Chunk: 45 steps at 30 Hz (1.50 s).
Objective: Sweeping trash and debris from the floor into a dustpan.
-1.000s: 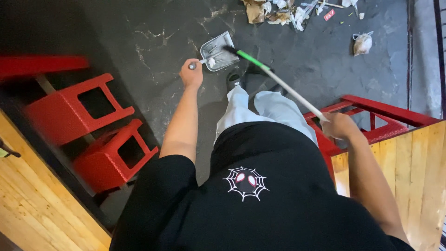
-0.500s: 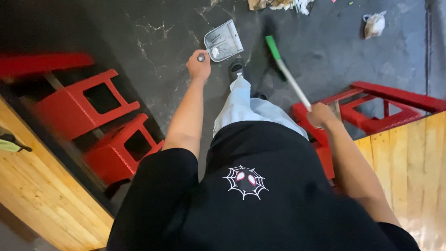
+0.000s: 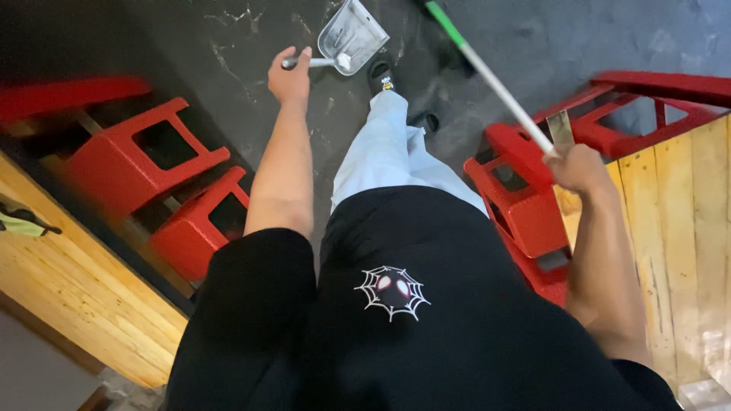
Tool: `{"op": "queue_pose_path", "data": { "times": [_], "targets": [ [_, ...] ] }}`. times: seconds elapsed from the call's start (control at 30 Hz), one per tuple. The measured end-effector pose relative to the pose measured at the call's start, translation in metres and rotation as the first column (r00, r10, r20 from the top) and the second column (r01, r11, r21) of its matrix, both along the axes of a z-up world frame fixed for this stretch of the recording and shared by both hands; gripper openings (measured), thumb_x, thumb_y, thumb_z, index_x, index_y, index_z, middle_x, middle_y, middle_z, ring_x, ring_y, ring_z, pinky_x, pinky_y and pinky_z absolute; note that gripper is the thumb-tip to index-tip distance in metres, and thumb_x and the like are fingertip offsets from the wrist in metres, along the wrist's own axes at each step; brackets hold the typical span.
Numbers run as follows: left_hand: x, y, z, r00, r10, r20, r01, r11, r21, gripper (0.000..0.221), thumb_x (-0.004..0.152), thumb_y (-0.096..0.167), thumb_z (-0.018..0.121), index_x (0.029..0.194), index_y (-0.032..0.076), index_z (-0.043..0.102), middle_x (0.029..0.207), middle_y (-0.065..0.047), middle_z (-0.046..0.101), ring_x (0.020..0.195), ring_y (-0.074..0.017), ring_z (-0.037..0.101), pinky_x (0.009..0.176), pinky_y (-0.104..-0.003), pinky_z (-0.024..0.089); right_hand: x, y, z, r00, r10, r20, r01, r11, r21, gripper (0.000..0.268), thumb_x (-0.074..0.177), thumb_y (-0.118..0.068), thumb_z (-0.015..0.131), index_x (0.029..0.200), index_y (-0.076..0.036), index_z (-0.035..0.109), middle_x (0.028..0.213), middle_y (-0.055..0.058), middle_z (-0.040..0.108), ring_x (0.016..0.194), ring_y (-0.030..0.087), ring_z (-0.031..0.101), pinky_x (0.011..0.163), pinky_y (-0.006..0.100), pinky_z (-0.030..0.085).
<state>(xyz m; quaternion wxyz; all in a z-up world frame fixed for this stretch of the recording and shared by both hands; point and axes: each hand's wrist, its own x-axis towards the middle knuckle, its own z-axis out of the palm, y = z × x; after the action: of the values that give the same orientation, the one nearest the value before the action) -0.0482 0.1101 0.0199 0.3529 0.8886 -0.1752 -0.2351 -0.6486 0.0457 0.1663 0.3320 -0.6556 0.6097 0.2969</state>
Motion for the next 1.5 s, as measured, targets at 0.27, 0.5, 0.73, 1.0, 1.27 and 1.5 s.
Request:
{"op": "queue_pose_path", "data": {
  "times": [0.27, 0.5, 0.73, 1.0, 1.27, 1.5],
  "targets": [
    [0.025, 0.038, 0.009, 0.968, -0.173, 0.18, 0.152, 0.981, 0.12, 0.015, 0.084, 0.026, 0.083, 0.097, 0.018, 0.081, 0.103, -0.01, 0.079, 0.1, -0.0283, 0.073, 0.09, -0.038, 0.054, 0.04, 0.007, -0.064, 0.996, 0.006, -0.089, -0.014, 0.996, -0.092, 0.034, 0.095, -0.012, 0.057, 0.113, 0.011, 0.073, 0.107, 0.036, 0.071, 0.101, 0.047, 0.071, 0.087, 0.052, 0.058],
    [0.024, 0.036, 0.008, 0.962, -0.229, 0.149, 0.216, 0.971, 0.099, 0.014, 0.081, 0.019, 0.081, 0.094, 0.017, 0.082, 0.101, -0.011, 0.077, 0.096, -0.0292, 0.074, 0.087, -0.038, 0.057, 0.1, 0.044, -0.045, 0.993, 0.111, -0.025, -0.108, 0.988, 0.112, 0.032, 0.1, -0.015, 0.055, 0.117, 0.006, 0.072, 0.106, 0.031, 0.073, 0.099, 0.041, 0.075, 0.087, 0.048, 0.06],
    [0.024, 0.001, 0.001, 0.942, -0.296, 0.157, 0.283, 0.954, 0.104, 0.01, 0.084, 0.02, 0.078, 0.093, 0.015, 0.079, 0.1, -0.013, 0.077, 0.095, -0.0317, 0.074, 0.086, -0.04, 0.057, 0.094, 0.047, -0.009, 0.995, 0.044, 0.085, -0.052, 0.994, 0.099, 0.033, 0.1, -0.025, 0.062, 0.126, -0.007, 0.072, 0.1, 0.02, 0.075, 0.088, 0.032, 0.072, 0.084, 0.047, 0.056],
    [0.044, -0.008, 0.03, 0.914, -0.38, 0.144, 0.372, 0.925, 0.079, 0.013, 0.086, 0.018, 0.073, 0.096, 0.011, 0.078, 0.097, -0.016, 0.077, 0.093, -0.0342, 0.074, 0.084, -0.043, 0.058, 0.1, 0.055, -0.026, 0.974, -0.226, 0.029, 0.225, 0.974, 0.034, 0.036, 0.102, -0.024, 0.063, 0.126, 0.001, 0.071, 0.085, 0.029, 0.073, 0.072, 0.039, 0.072, 0.067, 0.05, 0.057],
    [0.108, -0.002, 0.061, 0.851, -0.504, 0.148, 0.498, 0.864, 0.077, 0.014, 0.087, 0.019, 0.074, 0.098, 0.01, 0.078, 0.097, -0.017, 0.077, 0.093, -0.0363, 0.073, 0.082, -0.044, 0.057, 0.229, 0.083, -0.077, 0.989, -0.131, -0.074, 0.131, 0.991, -0.002, 0.036, 0.095, -0.018, 0.062, 0.119, 0.006, 0.074, 0.103, 0.03, 0.073, 0.096, 0.042, 0.074, 0.079, 0.048, 0.06],
    [0.134, -0.004, 0.044, 0.845, -0.525, 0.103, 0.522, 0.851, 0.049, 0.015, 0.087, 0.018, 0.074, 0.099, 0.009, 0.077, 0.096, -0.017, 0.077, 0.092, -0.0354, 0.074, 0.082, -0.042, 0.058, 0.304, 0.091, 0.01, 0.996, -0.086, -0.003, 0.085, 0.974, 0.212, 0.041, 0.098, -0.024, 0.062, 0.135, -0.01, 0.069, 0.114, 0.022, 0.073, 0.104, 0.035, 0.071, 0.095, 0.048, 0.054]
  ]
}}
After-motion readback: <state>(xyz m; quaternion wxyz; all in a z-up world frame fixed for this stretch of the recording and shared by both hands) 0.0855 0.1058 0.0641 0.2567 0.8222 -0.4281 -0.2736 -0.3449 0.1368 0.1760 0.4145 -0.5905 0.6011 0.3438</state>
